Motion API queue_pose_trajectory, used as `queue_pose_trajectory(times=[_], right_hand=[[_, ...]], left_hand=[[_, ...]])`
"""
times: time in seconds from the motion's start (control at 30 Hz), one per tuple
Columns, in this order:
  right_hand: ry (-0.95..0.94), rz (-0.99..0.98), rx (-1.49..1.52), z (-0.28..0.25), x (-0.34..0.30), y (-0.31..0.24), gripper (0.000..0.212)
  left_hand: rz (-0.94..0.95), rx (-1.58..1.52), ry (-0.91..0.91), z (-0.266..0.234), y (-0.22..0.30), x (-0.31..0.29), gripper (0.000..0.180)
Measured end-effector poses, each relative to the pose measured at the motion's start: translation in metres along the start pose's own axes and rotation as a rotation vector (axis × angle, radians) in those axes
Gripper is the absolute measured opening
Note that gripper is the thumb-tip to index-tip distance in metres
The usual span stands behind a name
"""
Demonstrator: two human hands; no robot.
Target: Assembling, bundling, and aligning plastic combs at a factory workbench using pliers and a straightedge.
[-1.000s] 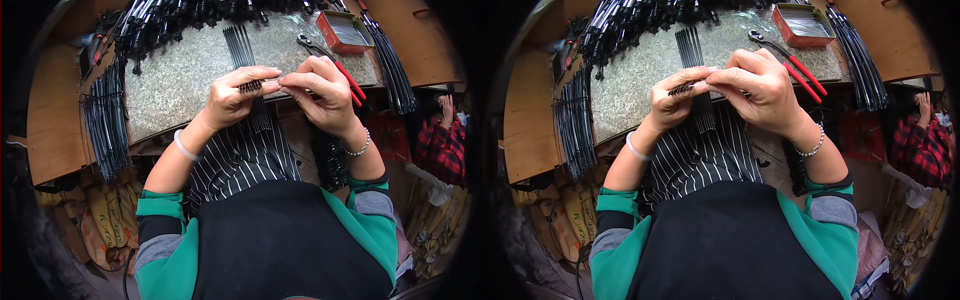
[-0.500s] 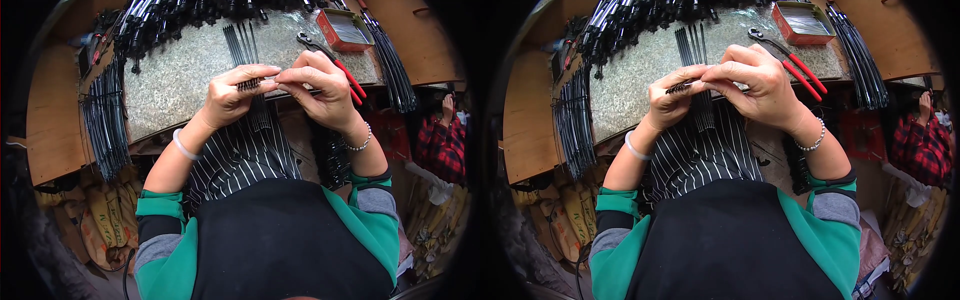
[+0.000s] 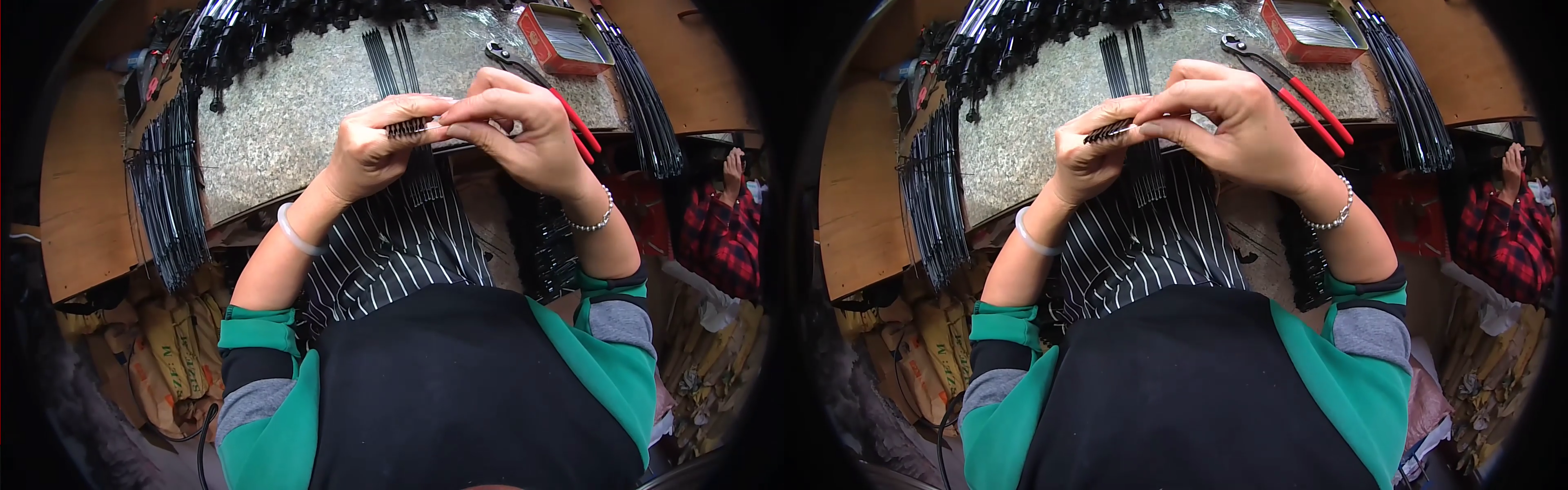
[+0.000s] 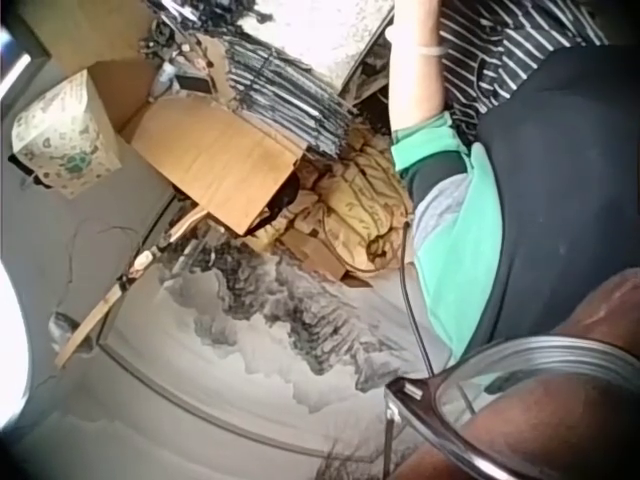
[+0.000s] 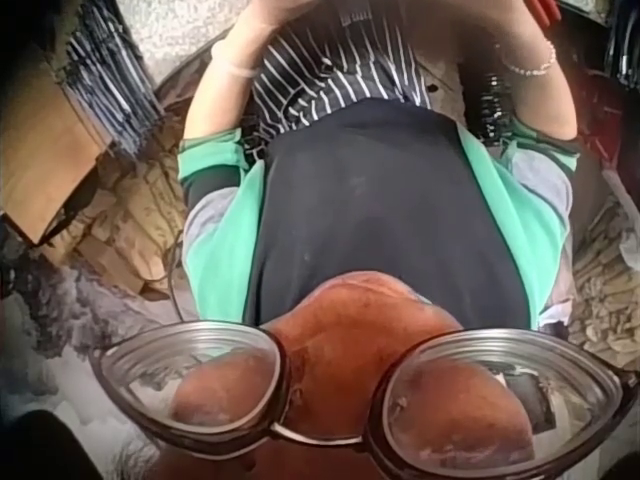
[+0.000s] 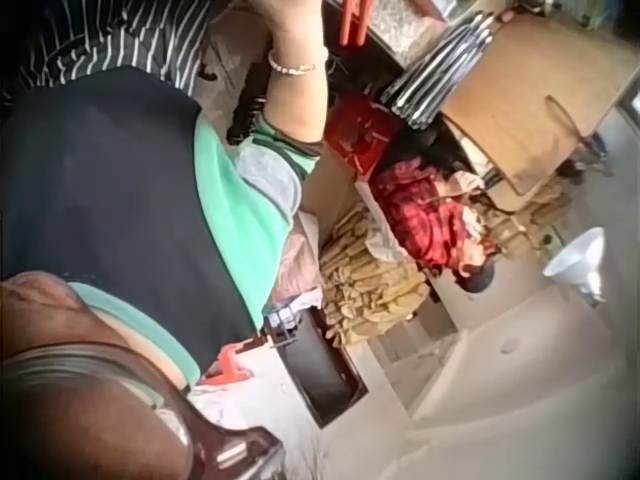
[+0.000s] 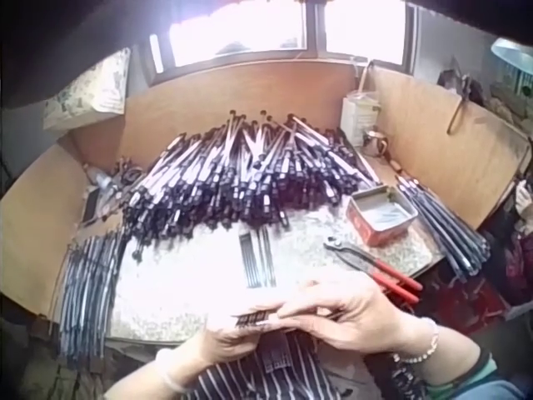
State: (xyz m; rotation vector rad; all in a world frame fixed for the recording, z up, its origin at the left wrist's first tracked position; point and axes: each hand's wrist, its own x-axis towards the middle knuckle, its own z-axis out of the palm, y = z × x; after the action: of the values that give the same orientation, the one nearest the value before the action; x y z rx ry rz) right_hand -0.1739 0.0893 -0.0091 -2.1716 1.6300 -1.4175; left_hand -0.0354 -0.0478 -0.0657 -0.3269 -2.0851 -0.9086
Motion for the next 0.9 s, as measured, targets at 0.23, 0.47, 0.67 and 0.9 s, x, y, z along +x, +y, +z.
queue_pose_trajectory(times=[0.23,0.47,0.67,0.9], right_hand=[[0.011,-0.247,-0.247,-0.002,0.004,-0.003,0.018],[-0.009,0.047,0.083,0.009,0.001,-0.003,0.023],[0.018,-0.055,-0.103,0.011,0.000,-0.002,0.025],[-0.007,-0.129,-0.056,0.010,0.001,0.002,0.026]], left_hand=[[0.008,0.000,-0.005,0.000,0.005,0.003,0.037],[0.002,0.054,-0.047,-0.002,0.002,-0.002,0.033],[-0.034,0.058,-0.036,-0.003,0.003,-0.001,0.029],[0.005,0.029,-0.013,0.000,0.003,-0.002,0.024]])
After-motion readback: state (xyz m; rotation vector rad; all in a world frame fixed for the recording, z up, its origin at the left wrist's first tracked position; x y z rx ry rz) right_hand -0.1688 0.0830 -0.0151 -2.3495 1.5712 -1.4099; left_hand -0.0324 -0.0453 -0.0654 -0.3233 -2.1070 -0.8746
